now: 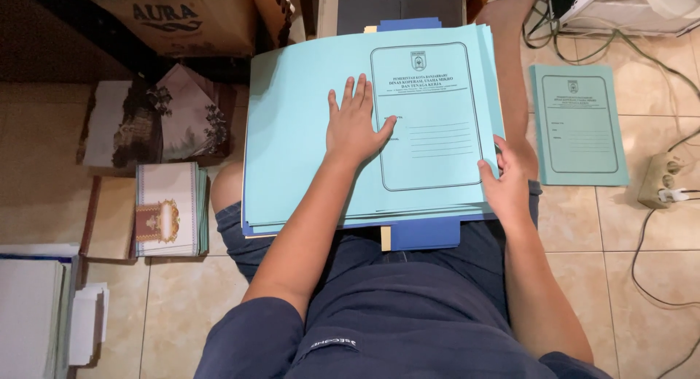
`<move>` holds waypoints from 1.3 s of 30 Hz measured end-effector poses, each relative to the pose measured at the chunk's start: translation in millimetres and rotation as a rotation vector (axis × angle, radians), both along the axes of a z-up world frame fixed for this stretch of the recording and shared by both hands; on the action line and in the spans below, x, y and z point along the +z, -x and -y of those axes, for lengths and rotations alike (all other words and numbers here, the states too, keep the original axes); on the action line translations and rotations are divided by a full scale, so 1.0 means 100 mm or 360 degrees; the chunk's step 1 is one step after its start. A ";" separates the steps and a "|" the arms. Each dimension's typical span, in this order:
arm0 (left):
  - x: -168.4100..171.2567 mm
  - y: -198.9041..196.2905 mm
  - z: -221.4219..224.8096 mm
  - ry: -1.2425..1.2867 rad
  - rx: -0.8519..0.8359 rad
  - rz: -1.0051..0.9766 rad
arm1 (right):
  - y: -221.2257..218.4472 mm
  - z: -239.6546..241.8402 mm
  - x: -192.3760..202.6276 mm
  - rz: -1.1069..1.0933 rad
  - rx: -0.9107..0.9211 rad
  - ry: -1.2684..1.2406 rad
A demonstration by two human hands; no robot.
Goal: Pressing down on a stack of light blue folders to flatten them and flipping through them.
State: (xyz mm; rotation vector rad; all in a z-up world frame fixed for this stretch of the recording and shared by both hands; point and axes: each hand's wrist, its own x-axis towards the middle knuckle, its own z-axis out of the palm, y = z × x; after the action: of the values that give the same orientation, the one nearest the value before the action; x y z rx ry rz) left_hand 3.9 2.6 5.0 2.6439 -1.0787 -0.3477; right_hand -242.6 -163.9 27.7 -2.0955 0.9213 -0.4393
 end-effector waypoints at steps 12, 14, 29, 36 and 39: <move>0.03 0.01 0.00 0.0005 0.0012 0.0007 | 0.09 0.11 -0.14 -0.0109 0.0122 0.0198; 0.03 0.01 -0.01 0.0005 0.0017 0.0003 | 0.06 0.06 -0.08 -0.0238 0.0183 0.0341; 0.01 0.01 0.01 -0.0021 0.0019 -0.0007 | 0.04 0.28 -0.21 0.0198 0.0075 0.0018; 0.01 0.01 0.01 -0.0011 0.0029 -0.0008 | 0.01 0.20 -0.25 0.0043 0.0147 0.0573; 0.03 0.01 0.01 -0.0005 0.0027 -0.0004 | -0.03 0.15 -0.25 0.0062 0.0196 0.0719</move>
State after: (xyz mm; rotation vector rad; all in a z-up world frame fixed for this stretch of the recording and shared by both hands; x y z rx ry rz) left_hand 3.2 1.8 8.2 2.6532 -1.0550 -0.3499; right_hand -239.7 -178.8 3.0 -2.5233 0.7107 -0.6695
